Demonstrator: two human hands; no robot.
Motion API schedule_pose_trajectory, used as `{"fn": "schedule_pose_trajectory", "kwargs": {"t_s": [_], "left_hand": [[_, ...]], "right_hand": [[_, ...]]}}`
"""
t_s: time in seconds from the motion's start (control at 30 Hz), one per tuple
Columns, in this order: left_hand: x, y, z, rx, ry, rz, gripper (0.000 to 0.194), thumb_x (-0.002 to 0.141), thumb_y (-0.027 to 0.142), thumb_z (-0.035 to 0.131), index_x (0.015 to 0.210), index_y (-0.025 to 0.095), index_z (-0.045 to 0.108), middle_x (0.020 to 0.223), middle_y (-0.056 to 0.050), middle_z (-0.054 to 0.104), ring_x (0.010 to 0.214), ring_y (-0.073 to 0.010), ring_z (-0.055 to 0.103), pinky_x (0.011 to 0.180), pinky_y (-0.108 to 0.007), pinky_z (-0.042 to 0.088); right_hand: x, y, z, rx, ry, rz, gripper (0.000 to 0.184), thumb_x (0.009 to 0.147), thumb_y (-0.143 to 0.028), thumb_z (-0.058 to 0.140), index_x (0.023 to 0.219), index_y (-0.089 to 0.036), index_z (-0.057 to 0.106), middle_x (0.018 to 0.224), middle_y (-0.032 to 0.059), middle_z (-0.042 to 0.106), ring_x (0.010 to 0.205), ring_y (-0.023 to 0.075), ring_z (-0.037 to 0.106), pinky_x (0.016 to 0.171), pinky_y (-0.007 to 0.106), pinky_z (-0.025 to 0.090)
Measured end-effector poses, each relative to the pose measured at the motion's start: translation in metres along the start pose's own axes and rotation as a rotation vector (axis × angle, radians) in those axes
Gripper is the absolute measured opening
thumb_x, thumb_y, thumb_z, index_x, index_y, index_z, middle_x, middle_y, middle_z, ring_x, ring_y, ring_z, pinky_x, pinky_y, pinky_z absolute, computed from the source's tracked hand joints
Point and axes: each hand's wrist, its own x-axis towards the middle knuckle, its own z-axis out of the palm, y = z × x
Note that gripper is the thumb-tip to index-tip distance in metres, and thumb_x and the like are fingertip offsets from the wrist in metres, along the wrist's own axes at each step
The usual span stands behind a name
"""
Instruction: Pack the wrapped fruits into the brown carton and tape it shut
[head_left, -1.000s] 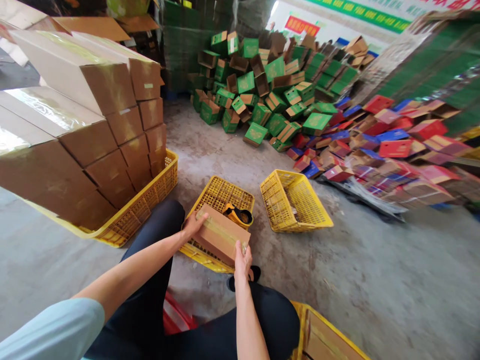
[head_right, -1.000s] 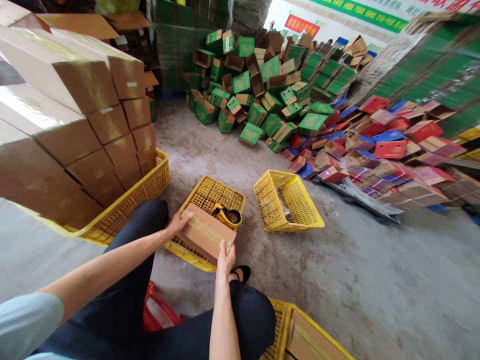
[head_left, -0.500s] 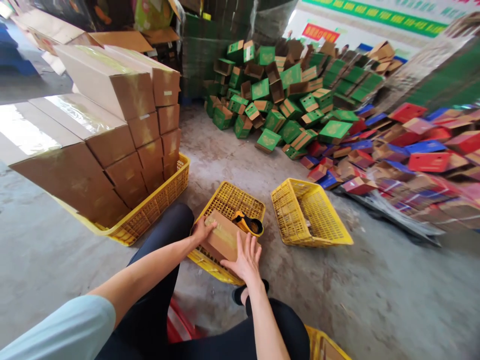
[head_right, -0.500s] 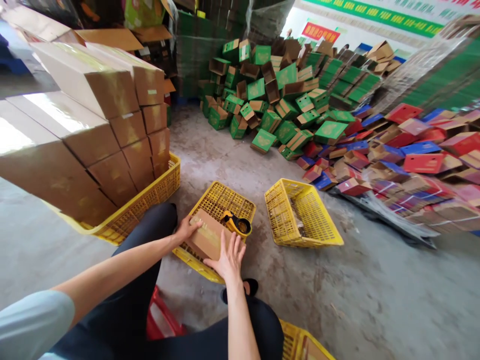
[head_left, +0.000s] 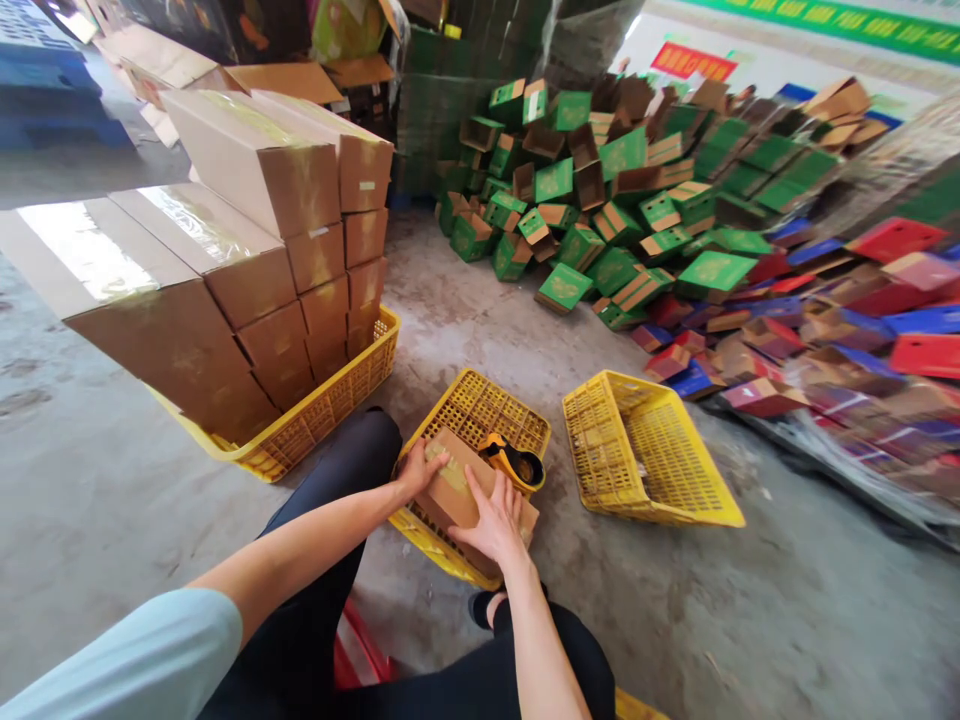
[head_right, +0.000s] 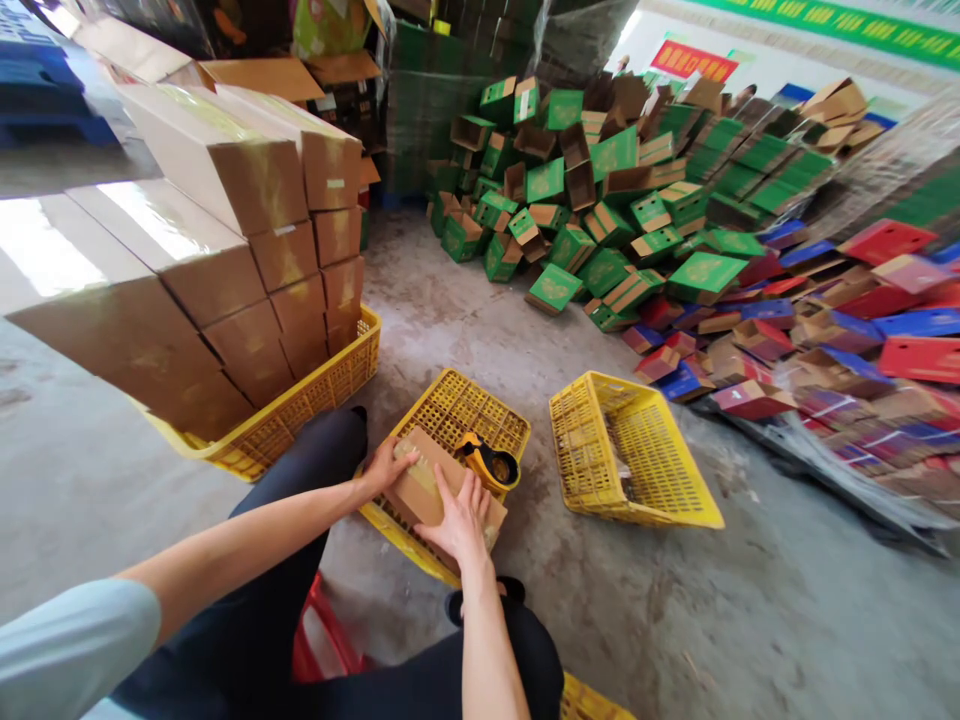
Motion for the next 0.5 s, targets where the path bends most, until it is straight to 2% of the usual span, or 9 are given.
{"fn": "schedule_pose_trajectory", "kwargs": {"t_s": [0.13,0.23,0.4,0.5], "left_hand": [[-0.0005,0.0,0.001,0.002,0.011,-0.006,0.048,0.081,0.042,0.081,0.119,0.016,0.068,0.113,-0.014,0.077,0.11,-0.0313,0.071,0.096,-0.038,0.051],[0.001,-0.001,0.0014,-0.017,0.0,0.003,0.055,0.079,0.043,0.084,0.124,0.016,0.068,0.116,-0.015,0.077,0.111,-0.0312,0.071,0.096,-0.038,0.052],[0.004,-0.002,0.0026,-0.043,-0.044,0.002,0.042,0.079,0.039,0.083,0.112,0.015,0.072,0.107,-0.011,0.078,0.1,-0.0287,0.073,0.089,-0.036,0.054],[0.0052,-0.0018,0.0031,-0.051,-0.043,-0.002,0.04,0.079,0.039,0.082,0.109,0.015,0.072,0.103,-0.011,0.079,0.097,-0.0279,0.074,0.087,-0.035,0.054]], "right_hand": [[-0.0012,-0.0018,-0.0007,-0.023,0.034,-0.015,0.115,0.066,-0.052,0.089,0.165,-0.042,0.03,0.172,0.0172,0.021,0.155,0.0521,0.022,0.12,0.063,0.02],[-0.0015,-0.0009,0.0006,-0.014,0.04,-0.016,0.118,0.065,-0.052,0.09,0.165,-0.042,0.028,0.172,0.0167,0.021,0.155,0.052,0.021,0.119,0.064,0.021],[-0.0031,-0.0002,0.0027,-0.002,0.04,-0.019,0.118,0.066,-0.053,0.09,0.165,-0.041,0.028,0.174,0.0166,0.018,0.156,0.0519,0.019,0.12,0.064,0.02],[-0.0054,-0.0028,0.0056,0.024,0.042,-0.017,0.118,0.07,-0.057,0.086,0.168,-0.034,0.023,0.176,0.0189,0.011,0.16,0.0482,0.009,0.122,0.064,0.015]]}}
